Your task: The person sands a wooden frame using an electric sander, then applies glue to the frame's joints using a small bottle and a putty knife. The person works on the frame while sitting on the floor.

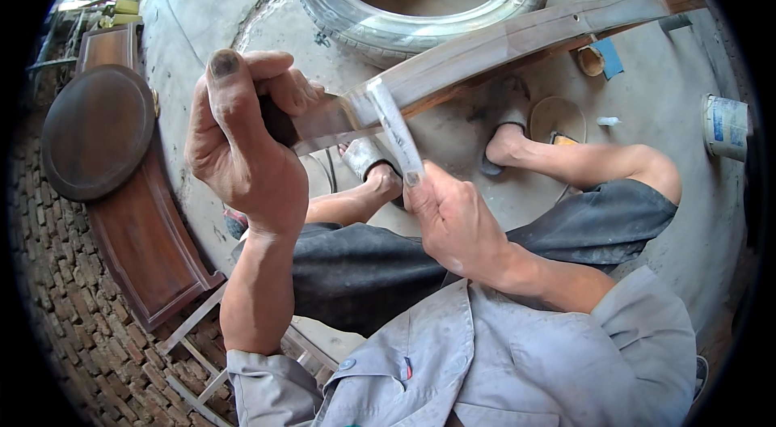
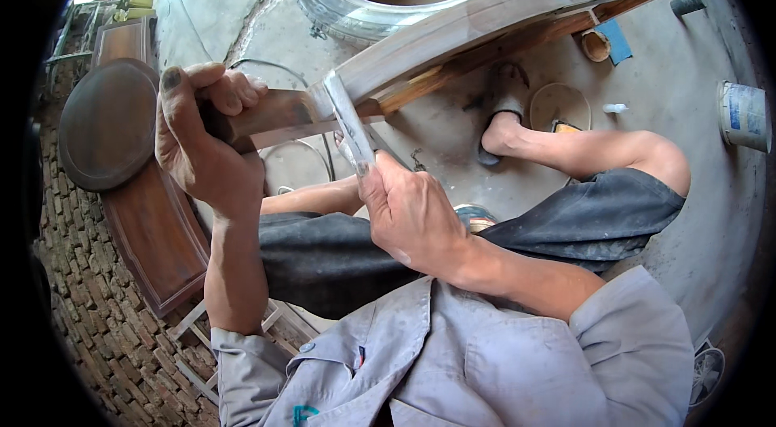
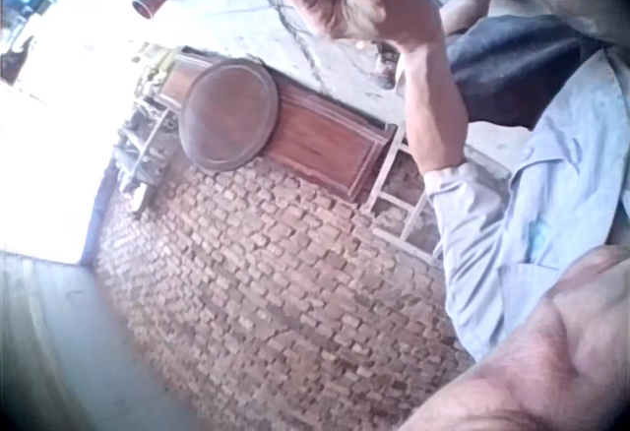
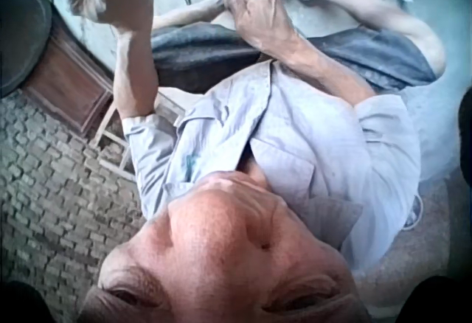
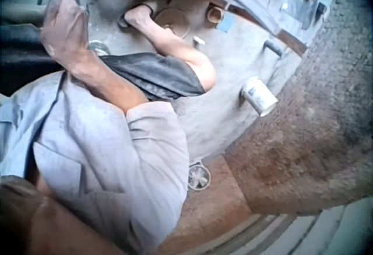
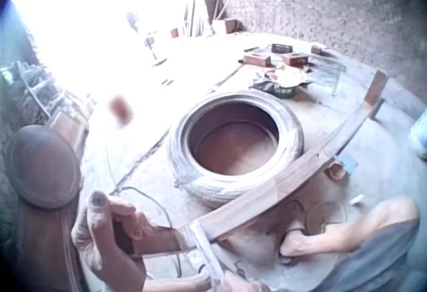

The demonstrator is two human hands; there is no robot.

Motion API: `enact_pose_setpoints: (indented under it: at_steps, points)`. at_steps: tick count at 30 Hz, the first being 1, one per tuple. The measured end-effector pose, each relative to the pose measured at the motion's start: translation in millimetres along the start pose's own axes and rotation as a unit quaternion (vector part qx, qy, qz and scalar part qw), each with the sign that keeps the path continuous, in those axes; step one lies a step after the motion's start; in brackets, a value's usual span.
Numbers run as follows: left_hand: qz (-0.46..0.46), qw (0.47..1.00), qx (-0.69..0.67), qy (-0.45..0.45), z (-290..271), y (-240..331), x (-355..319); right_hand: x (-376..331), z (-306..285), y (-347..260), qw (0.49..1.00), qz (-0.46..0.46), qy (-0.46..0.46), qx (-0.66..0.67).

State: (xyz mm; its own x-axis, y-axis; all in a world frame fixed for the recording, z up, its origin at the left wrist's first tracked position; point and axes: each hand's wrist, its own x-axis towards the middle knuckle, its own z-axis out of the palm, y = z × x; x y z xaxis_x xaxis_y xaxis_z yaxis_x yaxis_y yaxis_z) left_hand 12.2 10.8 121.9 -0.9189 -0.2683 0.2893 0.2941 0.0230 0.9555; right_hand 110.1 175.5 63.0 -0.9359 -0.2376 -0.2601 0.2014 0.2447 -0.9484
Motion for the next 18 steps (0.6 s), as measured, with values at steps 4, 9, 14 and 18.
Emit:
enact_pose_setpoints:
  at_steps: [4,9,14,18]
  points:
    - [-0.003,1.000,-0.005,0.000,1.4,3.3,-1.0,14.4,17.3,6.5,0.999,-0.012,-0.008,-0.043]
    - [0.009,1.000,-0.001,-0.014,-1.8,2.3,-2.8,35.6,27.1,3.5,1.000,-0.022,-0.003,-0.016]
    - [0.008,1.000,0.014,0.017,5.8,3.3,0.1,42.3,24.1,1.5,0.999,-0.025,-0.009,-0.024]
    - [-0.011,1.000,0.000,0.010,2.4,1.7,-0.1,23.0,27.2,4.1,1.000,-0.026,0.000,-0.007]
